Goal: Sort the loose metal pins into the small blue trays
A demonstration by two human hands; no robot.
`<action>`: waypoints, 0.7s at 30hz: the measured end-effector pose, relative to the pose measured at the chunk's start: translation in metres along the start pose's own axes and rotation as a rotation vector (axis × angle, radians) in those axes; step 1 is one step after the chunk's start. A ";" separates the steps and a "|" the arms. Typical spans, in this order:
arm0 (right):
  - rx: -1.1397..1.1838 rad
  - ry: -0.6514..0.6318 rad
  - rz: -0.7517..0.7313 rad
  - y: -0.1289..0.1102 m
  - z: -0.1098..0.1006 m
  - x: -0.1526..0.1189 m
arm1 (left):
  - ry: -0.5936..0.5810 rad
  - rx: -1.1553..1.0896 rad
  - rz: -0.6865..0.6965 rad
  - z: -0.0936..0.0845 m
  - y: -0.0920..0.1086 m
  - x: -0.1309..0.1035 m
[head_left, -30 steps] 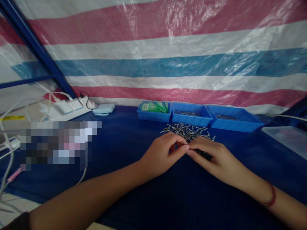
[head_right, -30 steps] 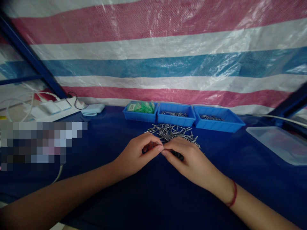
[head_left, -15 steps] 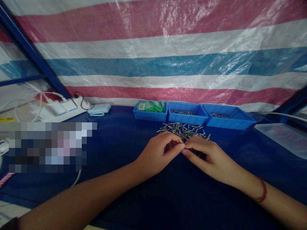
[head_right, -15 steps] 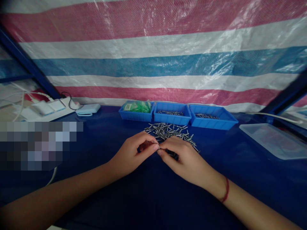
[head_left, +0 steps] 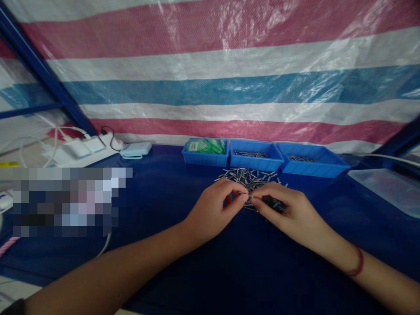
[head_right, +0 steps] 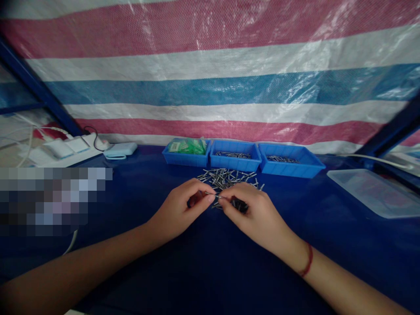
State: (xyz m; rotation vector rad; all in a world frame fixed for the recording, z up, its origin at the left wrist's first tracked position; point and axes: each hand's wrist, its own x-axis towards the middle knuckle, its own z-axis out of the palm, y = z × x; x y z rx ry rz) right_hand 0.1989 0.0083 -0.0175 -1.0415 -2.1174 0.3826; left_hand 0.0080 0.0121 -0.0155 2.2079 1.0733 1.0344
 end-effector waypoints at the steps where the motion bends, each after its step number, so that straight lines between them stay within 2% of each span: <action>1: -0.010 0.040 0.003 0.000 0.000 0.000 | -0.001 0.008 -0.007 0.000 -0.001 0.000; 4: -0.056 0.133 -0.039 -0.002 -0.001 -0.002 | -0.016 0.026 -0.022 0.000 -0.004 0.000; 9: -0.157 0.060 -0.175 -0.008 -0.010 0.001 | -0.054 0.030 -0.022 -0.001 -0.002 0.001; 11: -0.235 0.101 -0.178 -0.002 -0.020 0.005 | -0.040 0.043 -0.039 -0.001 -0.002 0.001; 13: -0.351 0.255 -0.098 0.011 -0.036 0.010 | -0.040 0.068 -0.051 -0.001 -0.002 0.001; 16: -0.623 0.491 0.233 0.038 -0.062 0.015 | -0.107 0.146 -0.024 -0.001 -0.005 0.001; 18: -0.698 0.506 0.318 0.056 -0.075 0.016 | -0.153 0.225 0.009 0.000 -0.008 0.001; 21: -0.835 0.352 0.425 0.070 -0.080 0.015 | -0.204 0.361 0.048 0.003 -0.010 0.000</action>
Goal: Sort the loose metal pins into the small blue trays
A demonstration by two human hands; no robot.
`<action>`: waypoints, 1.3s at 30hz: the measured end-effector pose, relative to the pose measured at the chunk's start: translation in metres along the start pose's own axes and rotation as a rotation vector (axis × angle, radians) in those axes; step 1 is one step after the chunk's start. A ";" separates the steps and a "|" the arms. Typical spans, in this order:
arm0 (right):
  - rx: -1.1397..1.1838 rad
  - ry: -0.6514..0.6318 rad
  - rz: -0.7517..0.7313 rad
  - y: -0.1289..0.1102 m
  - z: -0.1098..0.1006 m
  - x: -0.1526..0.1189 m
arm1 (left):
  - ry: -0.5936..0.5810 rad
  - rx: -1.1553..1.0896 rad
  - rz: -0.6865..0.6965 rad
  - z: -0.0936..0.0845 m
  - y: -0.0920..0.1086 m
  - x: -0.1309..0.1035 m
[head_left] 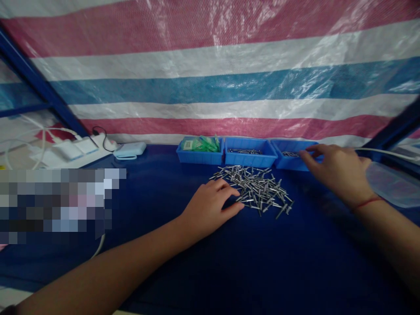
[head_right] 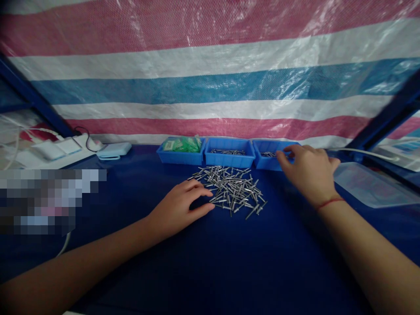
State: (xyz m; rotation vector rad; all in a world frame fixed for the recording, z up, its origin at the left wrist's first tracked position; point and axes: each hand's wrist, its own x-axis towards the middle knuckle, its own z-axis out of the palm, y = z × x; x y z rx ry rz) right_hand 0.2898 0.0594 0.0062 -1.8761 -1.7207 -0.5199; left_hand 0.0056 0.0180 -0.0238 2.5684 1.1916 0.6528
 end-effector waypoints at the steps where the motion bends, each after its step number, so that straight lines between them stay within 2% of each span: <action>1: -0.038 -0.031 -0.004 0.000 0.001 -0.001 | -0.017 0.040 0.008 0.000 0.000 0.000; 6: -0.053 0.015 -0.085 -0.014 -0.006 -0.011 | -0.091 0.176 0.023 -0.003 0.005 0.002; 10: 0.079 0.004 -0.207 -0.029 -0.005 -0.020 | -0.065 0.186 0.008 -0.005 0.005 0.001; 14: 0.448 -0.212 -0.496 -0.054 -0.003 -0.036 | 0.012 0.149 0.010 -0.006 0.003 -0.001; 18: 0.598 -0.352 -0.664 -0.076 -0.008 -0.053 | 0.086 0.097 0.010 -0.007 0.002 -0.002; 25: 0.710 -0.409 -0.652 -0.082 -0.010 -0.062 | 0.144 -0.072 0.036 -0.010 0.006 -0.003; 39: 0.755 -0.443 -0.599 -0.083 -0.011 -0.064 | 0.109 -0.250 0.030 -0.007 0.005 -0.003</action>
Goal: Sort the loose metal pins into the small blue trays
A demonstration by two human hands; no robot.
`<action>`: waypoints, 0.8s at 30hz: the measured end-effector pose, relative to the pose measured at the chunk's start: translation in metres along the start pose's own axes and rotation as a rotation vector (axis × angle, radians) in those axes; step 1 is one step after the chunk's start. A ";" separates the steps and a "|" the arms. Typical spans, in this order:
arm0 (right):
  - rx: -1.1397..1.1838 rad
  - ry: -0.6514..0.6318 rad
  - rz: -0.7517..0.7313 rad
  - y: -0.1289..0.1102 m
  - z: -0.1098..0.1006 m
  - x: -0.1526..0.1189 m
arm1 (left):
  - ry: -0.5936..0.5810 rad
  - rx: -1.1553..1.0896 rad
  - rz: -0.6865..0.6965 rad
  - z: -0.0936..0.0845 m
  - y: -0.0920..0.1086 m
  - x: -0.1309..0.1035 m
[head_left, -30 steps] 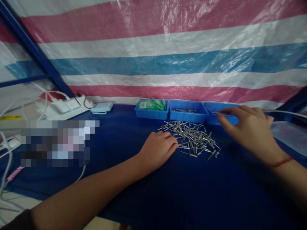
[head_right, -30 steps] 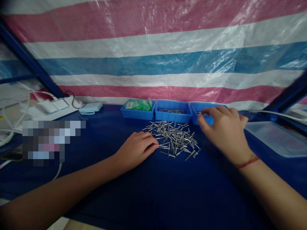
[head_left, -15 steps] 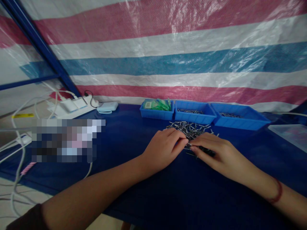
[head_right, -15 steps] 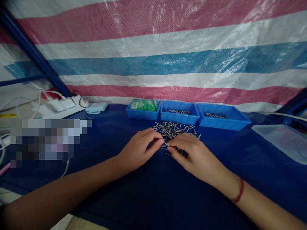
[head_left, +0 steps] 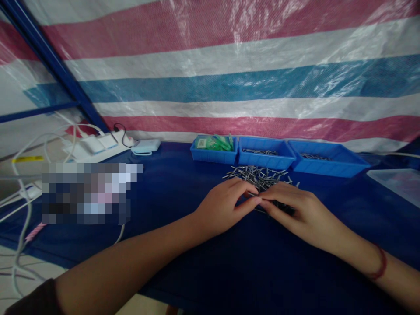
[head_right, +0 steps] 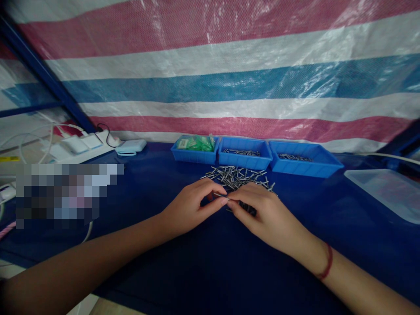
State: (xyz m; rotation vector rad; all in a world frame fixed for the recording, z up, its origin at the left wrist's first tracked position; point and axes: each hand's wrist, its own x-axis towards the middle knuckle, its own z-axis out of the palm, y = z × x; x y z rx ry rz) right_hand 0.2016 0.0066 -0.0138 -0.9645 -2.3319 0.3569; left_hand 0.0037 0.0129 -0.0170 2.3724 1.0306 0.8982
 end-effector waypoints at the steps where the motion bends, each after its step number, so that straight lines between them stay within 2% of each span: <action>1: 0.005 0.000 0.004 0.000 0.000 0.000 | 0.005 -0.017 0.000 0.000 0.000 0.000; 12: 0.054 -0.041 0.026 -0.011 0.000 0.002 | 0.089 -0.131 -0.049 -0.001 0.007 0.002; 24: 0.061 -0.041 0.033 -0.010 0.001 0.000 | 0.090 -0.143 -0.040 0.000 0.007 0.002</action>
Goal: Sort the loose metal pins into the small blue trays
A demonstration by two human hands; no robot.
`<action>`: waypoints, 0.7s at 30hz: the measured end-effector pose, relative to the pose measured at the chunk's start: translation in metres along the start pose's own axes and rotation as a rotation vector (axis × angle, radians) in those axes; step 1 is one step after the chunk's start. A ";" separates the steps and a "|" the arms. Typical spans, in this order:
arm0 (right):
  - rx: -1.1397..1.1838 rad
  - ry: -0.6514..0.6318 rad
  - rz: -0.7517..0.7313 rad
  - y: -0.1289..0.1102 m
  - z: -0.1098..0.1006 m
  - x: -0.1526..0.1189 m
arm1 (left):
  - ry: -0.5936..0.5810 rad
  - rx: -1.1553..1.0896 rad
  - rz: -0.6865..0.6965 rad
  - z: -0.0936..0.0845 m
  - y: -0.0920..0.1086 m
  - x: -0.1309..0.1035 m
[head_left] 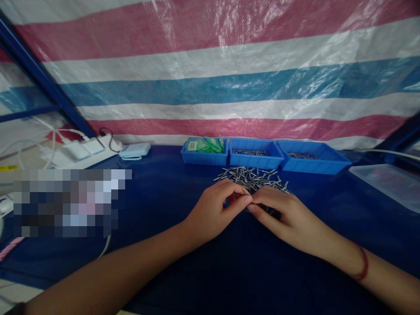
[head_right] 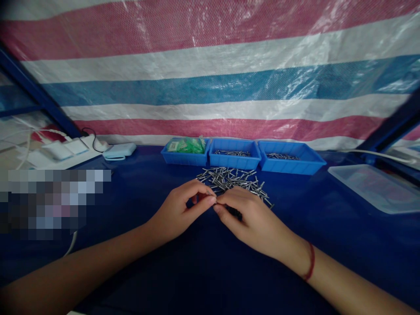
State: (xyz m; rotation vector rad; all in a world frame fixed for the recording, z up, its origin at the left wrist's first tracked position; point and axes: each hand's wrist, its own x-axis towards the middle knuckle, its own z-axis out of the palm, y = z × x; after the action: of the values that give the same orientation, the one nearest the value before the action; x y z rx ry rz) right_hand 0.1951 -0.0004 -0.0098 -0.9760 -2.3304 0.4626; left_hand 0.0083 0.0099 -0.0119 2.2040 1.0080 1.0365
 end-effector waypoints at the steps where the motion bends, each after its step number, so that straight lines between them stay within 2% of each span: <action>1: -0.002 0.005 0.000 0.000 0.000 0.000 | -0.004 0.001 0.000 0.000 0.000 0.000; 15: -0.029 0.133 0.005 0.002 0.002 0.002 | 0.015 0.014 0.021 0.001 0.000 0.000; 21: -0.094 0.208 -0.066 0.002 -0.002 0.000 | 0.032 0.059 0.026 -0.001 -0.001 0.000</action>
State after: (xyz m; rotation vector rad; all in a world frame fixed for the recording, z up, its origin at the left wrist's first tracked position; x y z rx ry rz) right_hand 0.1975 0.0018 -0.0089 -0.9396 -2.2047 0.2155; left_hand 0.0069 0.0105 -0.0117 2.2597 1.0391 1.0689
